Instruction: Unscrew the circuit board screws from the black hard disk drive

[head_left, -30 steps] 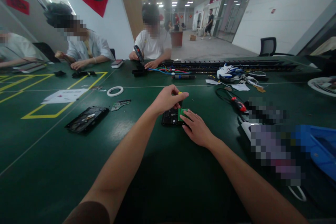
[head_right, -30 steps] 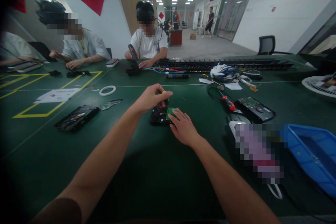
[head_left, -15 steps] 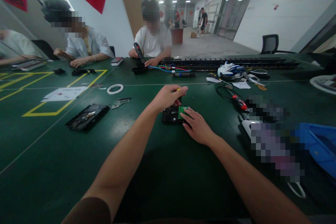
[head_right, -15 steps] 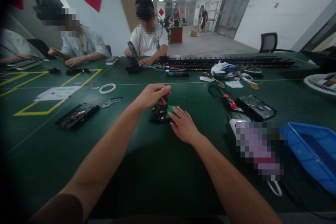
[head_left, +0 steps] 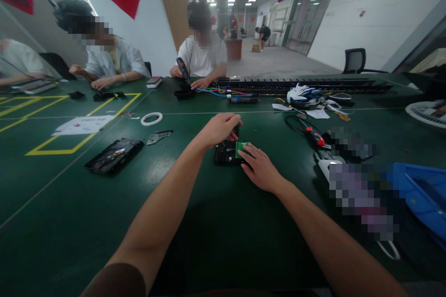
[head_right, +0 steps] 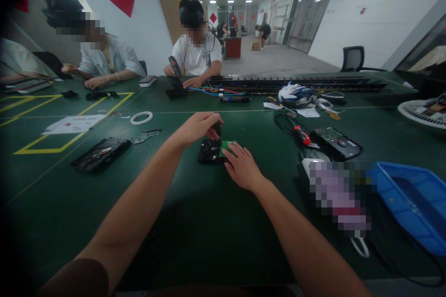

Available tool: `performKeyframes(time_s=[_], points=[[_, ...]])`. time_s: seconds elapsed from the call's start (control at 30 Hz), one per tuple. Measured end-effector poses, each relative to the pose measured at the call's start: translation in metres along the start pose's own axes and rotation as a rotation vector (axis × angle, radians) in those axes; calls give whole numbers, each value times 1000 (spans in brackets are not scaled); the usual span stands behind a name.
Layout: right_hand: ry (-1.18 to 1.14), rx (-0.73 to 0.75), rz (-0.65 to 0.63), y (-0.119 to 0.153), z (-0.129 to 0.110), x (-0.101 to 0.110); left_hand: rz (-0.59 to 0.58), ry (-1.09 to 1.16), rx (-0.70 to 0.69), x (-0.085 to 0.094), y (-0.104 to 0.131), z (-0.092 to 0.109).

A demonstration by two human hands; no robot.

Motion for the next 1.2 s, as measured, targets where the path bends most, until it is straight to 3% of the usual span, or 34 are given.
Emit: performKeyframes(time_s=[0.4,0.63,0.83,0.97,1.2], points=[[3,0,4,0,0,-1,28,-204,-63,1,2,2],[2,-11,-7,-1,0,-1,-65,-54,-36,-11,4,0],[0,-11,-6,0,1,-2,-59,-91,-42,-6,4,2],[0,-12,-9,0,2,-2,-45,-177,-148,-3,5,9],[-15,-6,-3,0,1,-2,-9,-15,-106,0,1,3]])
Point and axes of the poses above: each hand's wrist, its own y-axis away from the middle knuckle, its own x-axis out of the back of the hand, z = x × y, the point moved 5 cm from there along -y, towards the middle knuckle, and after that the axes turned 9 degrees about z, right-handed, at the moved point
